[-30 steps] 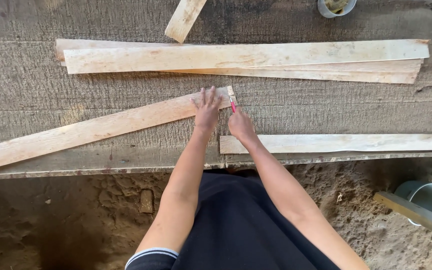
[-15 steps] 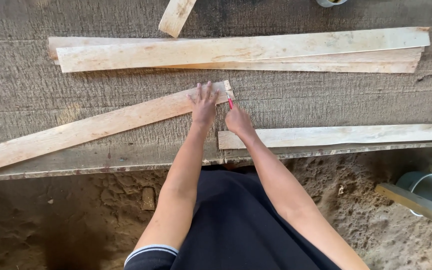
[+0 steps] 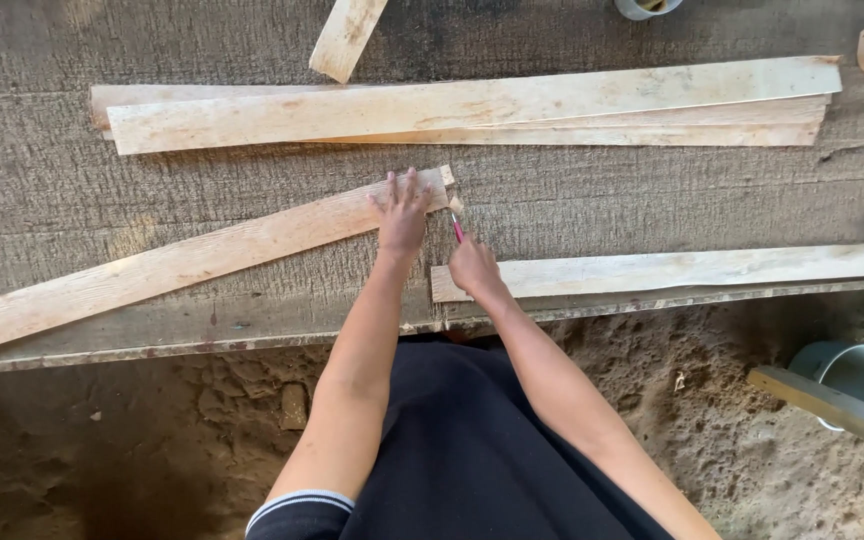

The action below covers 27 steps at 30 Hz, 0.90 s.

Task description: Trimming thin wood strips to size using a utility knife on a wooden workbench.

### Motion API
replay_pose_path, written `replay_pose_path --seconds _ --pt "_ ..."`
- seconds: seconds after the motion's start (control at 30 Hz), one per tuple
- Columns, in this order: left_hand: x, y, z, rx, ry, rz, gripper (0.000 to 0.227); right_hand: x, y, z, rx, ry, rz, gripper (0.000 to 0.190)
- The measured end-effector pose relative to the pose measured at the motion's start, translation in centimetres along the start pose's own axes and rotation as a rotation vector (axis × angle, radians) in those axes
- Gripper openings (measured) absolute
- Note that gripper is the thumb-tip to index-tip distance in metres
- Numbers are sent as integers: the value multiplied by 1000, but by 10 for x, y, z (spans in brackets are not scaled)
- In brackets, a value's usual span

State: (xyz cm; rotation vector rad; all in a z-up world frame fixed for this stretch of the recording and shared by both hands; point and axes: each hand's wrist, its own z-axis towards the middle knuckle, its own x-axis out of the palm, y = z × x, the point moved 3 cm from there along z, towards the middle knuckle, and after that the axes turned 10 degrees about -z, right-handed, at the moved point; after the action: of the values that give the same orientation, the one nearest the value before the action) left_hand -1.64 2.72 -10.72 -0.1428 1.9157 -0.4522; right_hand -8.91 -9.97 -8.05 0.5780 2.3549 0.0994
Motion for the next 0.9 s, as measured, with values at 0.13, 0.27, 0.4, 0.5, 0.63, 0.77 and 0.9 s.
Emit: replay_pose_path --seconds 0.13,0.27,0.4,0.5,0.63,0.77,0.9 --pt "6 4 1 34 -68 1 64 -15 -3 -19 -56 -47 113 39" --pt "8 6 11 6 -28 -29 68 -25 -7 -13 -131 -179 224 46" --pt "19 12 16 -13 -46 -81 71 -54 15 -11 -168 -245 89 40" --pt "20 8 19 -15 -85 -16 67 -60 27 7 -134 -216 3 42" --pt "18 6 18 -27 -71 2 60 -54 33 34 -123 -210 -88 40" --pt "11 4 17 -39 -30 -36 59 -53 34 45 -110 -208 -100 39" --pt "7 2 15 -41 -14 -32 58 -60 42 34 -122 -221 -139 39"
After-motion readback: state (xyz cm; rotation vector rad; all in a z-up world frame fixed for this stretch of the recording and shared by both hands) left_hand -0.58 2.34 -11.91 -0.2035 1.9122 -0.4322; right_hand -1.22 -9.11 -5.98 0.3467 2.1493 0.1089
